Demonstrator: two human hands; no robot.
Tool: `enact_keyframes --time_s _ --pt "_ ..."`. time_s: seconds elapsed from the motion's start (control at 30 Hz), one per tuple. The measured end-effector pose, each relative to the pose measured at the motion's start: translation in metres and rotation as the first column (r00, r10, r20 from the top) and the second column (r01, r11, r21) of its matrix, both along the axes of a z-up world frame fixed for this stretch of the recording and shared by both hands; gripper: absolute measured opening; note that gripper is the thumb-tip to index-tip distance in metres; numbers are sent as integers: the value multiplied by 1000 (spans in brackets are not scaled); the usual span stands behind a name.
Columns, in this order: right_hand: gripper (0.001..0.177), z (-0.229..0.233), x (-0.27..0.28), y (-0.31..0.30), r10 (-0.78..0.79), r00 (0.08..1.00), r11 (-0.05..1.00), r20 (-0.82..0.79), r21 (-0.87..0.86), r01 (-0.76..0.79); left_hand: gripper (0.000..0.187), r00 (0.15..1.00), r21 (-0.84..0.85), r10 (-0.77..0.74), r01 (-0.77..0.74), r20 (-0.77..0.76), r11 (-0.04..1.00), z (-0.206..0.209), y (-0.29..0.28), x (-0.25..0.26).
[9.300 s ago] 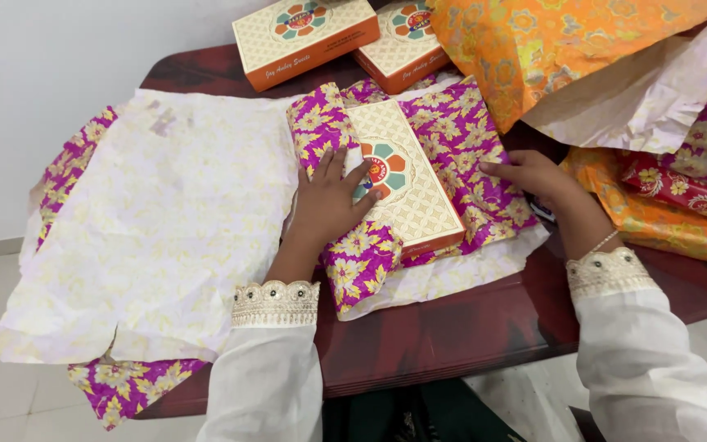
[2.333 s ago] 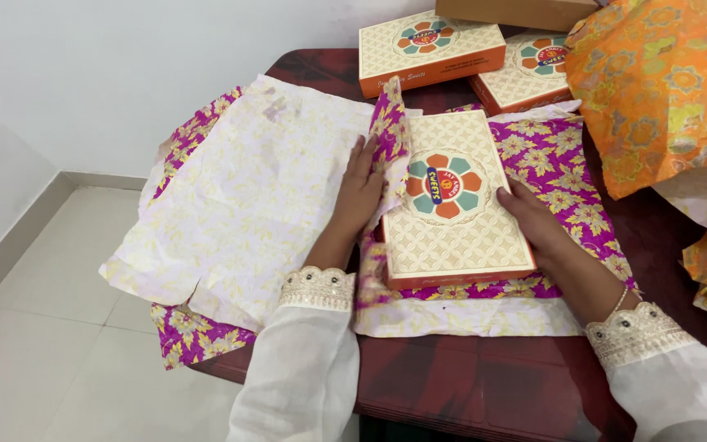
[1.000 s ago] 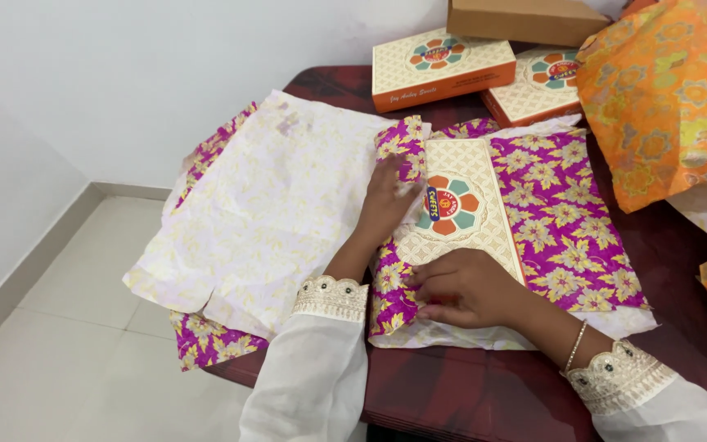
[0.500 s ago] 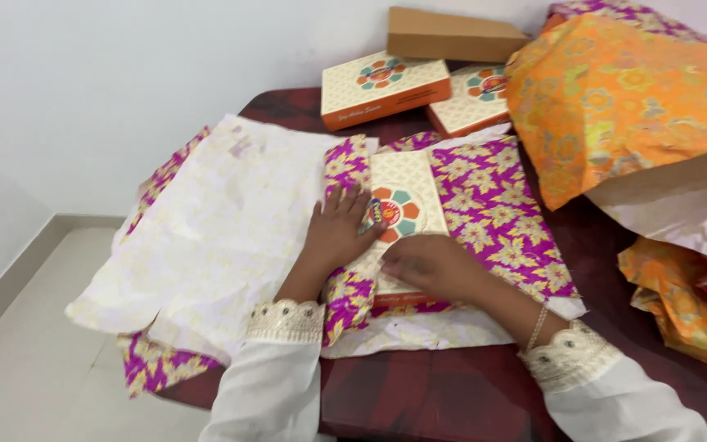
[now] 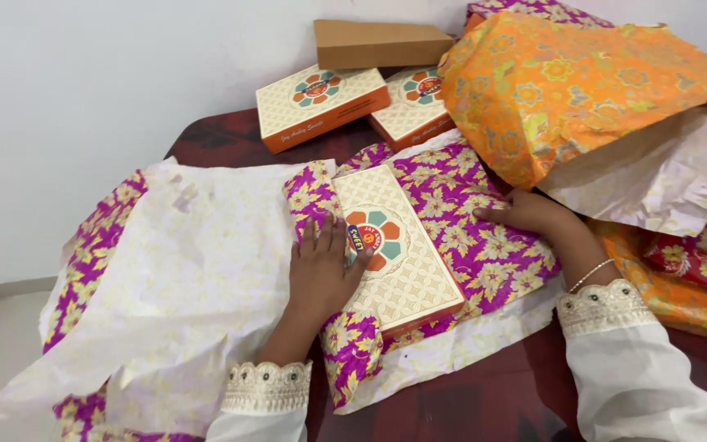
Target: The person wraps a rectangular sweet box with floral-patterned paper. They place the box on the paper, fold the sides over, tuck the edges, and smooth the surface. The wrapped box is set aside on the table.
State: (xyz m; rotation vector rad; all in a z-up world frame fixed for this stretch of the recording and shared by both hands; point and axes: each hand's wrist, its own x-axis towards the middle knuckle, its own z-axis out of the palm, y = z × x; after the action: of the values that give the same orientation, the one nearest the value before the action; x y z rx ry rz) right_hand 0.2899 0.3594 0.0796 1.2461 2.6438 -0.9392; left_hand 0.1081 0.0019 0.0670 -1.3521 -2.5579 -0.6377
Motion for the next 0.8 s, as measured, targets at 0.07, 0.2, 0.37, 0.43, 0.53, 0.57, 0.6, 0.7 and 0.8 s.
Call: enact_keyframes --time_s 0.07,0.2,0.37,0.43,0.53,0.57,0.6,0.7,0.8 --pt "76 13 7 -3 -11 999 986 -50 -165 3 80 1000 12 -4 4 11 1000 1 1 0" --pt "67 49 10 -33 -30 891 793 -454 -553 -255 80 1000 19 4 -5 26 1000 -1 1 0" --pt "79 63 -16 -111 262 735 572 -625 -513 -640 79 1000 39 -12 12 -2 999 -5 1 -2" --pt "71 63 -17 -125 401 690 496 -602 -491 -716 79 1000 32 -8 9 -6 999 -6 2 -2" --pt "63 53 -16 -110 384 650 448 -655 -483 -752 78 1000 13 8 -7 -3 1000 -6 4 -3" --pt "62 46 -12 -94 341 645 447 -684 -485 -752 77 1000 15 11 -11 8 1000 -7 4 -3" --pt "56 34 -10 -75 189 656 417 -731 -545 -728 75 1000 15 12 -12 19 1000 -8 4 -3" --pt "32 -21 -14 -8 -234 605 307 -761 -648 -697 73 1000 55 -3 3 -4 998 -10 4 -4" --pt "32 -88 -18 44 -289 672 592 -682 -679 -435 72 1000 65 -1 1 -7 998 -11 3 -3"
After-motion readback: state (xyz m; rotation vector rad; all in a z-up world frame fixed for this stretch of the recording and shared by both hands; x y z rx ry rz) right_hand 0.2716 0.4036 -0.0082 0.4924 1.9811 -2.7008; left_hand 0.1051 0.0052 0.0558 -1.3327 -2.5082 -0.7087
